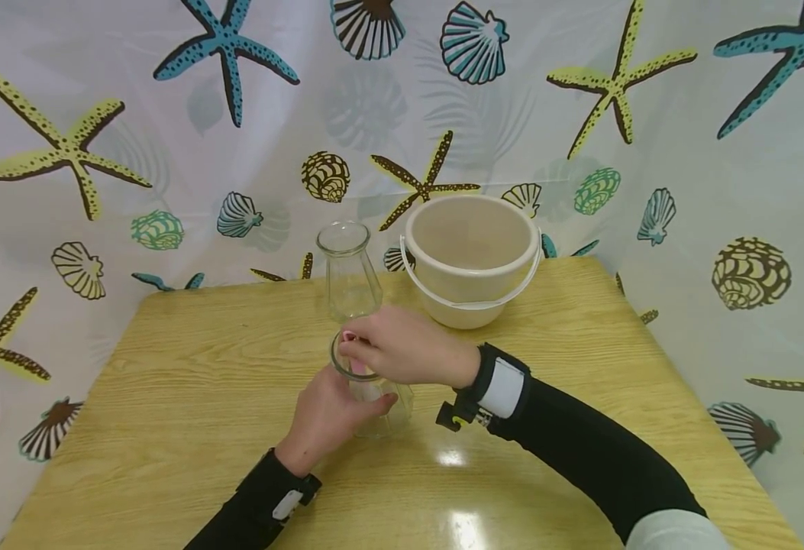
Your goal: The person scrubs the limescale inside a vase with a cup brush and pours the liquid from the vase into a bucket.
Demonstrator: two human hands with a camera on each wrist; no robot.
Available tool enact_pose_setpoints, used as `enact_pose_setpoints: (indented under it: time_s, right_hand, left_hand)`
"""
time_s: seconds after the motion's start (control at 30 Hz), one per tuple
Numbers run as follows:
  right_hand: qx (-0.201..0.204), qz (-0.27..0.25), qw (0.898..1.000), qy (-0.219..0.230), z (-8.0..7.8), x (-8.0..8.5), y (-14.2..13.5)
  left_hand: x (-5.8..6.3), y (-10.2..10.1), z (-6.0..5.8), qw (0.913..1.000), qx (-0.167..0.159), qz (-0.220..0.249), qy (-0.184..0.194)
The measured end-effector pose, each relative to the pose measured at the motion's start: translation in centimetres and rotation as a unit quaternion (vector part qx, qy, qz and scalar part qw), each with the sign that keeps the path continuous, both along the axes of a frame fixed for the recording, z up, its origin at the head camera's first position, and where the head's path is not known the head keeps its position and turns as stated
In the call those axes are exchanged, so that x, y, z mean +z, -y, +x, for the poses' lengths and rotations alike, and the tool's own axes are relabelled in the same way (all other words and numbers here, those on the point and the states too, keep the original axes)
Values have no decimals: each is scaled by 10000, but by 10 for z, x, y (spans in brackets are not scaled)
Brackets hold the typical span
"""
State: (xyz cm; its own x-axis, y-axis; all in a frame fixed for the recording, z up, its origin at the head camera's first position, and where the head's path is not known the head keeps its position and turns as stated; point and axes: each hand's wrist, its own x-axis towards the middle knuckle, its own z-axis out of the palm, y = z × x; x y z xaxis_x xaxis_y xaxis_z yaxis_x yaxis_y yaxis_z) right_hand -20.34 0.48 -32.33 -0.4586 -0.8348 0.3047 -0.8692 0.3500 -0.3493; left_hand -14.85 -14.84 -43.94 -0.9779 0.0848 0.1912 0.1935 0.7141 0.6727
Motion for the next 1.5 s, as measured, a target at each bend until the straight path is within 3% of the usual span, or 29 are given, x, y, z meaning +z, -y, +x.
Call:
enact_pose_setpoints:
  time_s: [0.2, 0.5, 0.8, 1.07, 1.3, 1.5]
  right_hand:
    - [-441, 227, 9983, -292, -4, -3, 1]
    - [-859, 537, 9931, -596, -5, -4, -3]
    - [-512, 746, 9954, -331, 3, 0, -3]
    - [99, 237, 9995, -175, 12, 1, 1]
    - [-30, 42, 9999, -142, 7, -2, 0]
    - [-532, 150, 9980, -316, -1, -5, -3]
  left_hand:
    - [0, -1, -1, 9998, 87, 105, 119]
    - [-3, 0, -2, 10000, -40, 60, -26]
    - [-4, 3, 2, 9998, 109, -13, 137]
    - [-4, 2, 3, 9999, -125, 61, -80]
    - [-3, 0, 3, 9999, -46, 92, -32]
    - [-2, -1, 0, 9999, 32, 91, 29]
